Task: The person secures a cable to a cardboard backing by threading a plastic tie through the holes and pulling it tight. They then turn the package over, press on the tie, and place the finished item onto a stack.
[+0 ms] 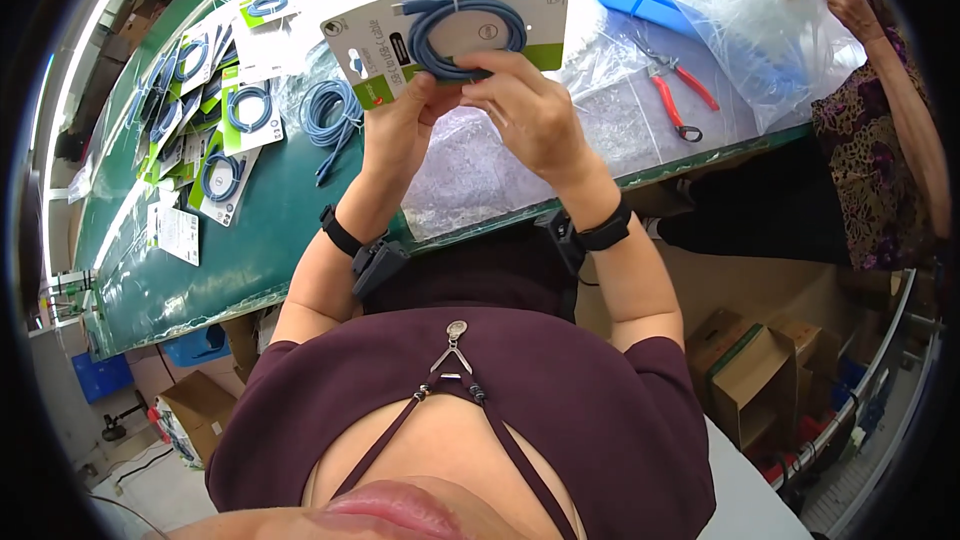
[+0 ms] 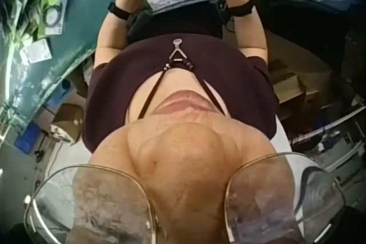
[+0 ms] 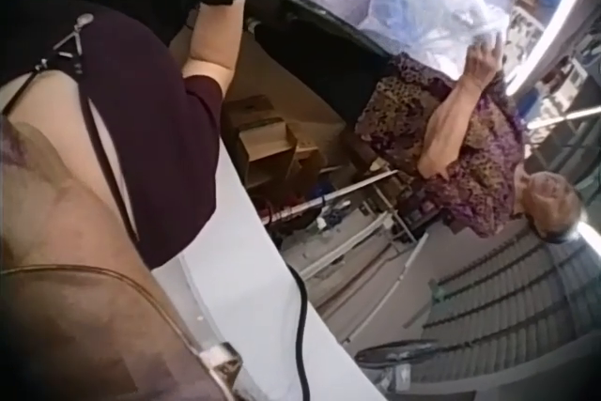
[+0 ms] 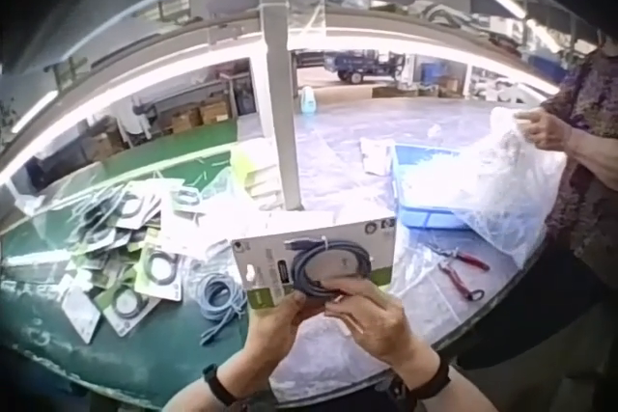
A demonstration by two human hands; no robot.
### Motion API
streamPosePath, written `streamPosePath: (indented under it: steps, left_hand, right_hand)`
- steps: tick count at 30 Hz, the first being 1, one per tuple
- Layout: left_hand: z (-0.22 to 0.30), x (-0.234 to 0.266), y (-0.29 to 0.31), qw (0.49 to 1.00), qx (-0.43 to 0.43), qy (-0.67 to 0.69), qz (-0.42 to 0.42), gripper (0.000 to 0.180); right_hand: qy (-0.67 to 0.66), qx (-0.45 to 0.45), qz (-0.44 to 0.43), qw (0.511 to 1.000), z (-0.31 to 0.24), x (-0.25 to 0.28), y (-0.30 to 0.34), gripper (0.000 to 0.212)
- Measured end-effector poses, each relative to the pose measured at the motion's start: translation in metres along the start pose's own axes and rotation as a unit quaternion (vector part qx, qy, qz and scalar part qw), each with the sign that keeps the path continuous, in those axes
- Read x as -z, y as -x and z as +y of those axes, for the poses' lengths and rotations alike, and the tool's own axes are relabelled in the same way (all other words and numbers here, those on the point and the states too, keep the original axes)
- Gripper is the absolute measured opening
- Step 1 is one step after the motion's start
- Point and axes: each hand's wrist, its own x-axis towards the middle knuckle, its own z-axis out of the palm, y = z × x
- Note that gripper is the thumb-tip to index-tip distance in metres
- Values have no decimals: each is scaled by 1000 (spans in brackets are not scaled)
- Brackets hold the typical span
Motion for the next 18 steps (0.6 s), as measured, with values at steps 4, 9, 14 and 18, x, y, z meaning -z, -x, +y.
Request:
streamPosePath:
  steps: [4,9,14,18]
  left_hand:
    - [5,-5,-1,1000,-3,14,-6,30]
    - [21,-4,-1,844,-283,-441,-113,30]
    - [38,-14,-3,782,-375,-454,-204,30]
    - [40,-15,-5,775,-385,-454,-212,29]
  right_hand:
    - [115,73,1,991,-6,6,4,23]
    - [144,112,-75,980,5,12,15,27]
    - [135,106,1,985,-2,10,18,13]
    - [135,98,14,986,-4,6,21,13]
